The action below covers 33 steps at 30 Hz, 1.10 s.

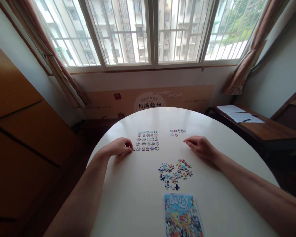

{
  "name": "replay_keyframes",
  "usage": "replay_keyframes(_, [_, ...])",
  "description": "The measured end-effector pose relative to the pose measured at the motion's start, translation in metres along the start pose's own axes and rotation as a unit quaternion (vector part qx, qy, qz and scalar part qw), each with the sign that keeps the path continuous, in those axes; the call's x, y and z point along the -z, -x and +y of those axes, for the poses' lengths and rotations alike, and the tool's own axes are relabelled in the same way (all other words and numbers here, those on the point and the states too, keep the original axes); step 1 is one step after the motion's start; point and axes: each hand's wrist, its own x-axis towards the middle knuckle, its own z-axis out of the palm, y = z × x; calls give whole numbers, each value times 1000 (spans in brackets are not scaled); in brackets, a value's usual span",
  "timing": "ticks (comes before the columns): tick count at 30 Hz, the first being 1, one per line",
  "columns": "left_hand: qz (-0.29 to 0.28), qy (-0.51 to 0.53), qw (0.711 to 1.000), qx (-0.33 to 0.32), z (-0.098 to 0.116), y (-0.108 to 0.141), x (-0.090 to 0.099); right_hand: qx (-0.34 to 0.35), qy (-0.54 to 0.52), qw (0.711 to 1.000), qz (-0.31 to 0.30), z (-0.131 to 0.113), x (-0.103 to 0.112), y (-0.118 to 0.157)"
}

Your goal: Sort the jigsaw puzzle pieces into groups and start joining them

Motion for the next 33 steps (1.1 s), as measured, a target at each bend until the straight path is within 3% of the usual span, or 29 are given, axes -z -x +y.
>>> replay_keyframes(7, [1, -5, 1000, -5, 5, 2, 3, 31, -23, 999, -33, -11, 1, 2])
replay_keyframes(14, [18, -3, 1000, 2, 4, 5, 6, 67, -105, 978, -169, -32, 6, 4])
replay_keyframes(19, [39, 5, 999, 1, 8, 7, 6, 63, -109, 966, -225, -38, 10, 4])
replay_keyframes(21, [68, -2, 998, -12, 11, 7, 7, 66, -101, 966, -230, -37, 11, 3])
replay_keyframes(23, [136, -30, 989, -52, 15, 8, 7, 69, -88, 967, -228, -34, 13, 2])
replay_keyframes(25, [234, -59, 963, -121, 23, 10, 6, 68, -72, 970, -224, -31, 16, 1])
replay_keyframes(27, [335, -68, 919, -196, 36, 17, 4, 66, -53, 973, -217, -28, 19, 0])
replay_keyframes(31, [497, -55, 800, -333, 79, 52, 2, 49, -20, 981, -189, -24, 23, -2])
replay_keyframes(33, [530, -53, 740, -411, 107, 77, 5, 38, -22, 981, -187, -22, 22, -3])
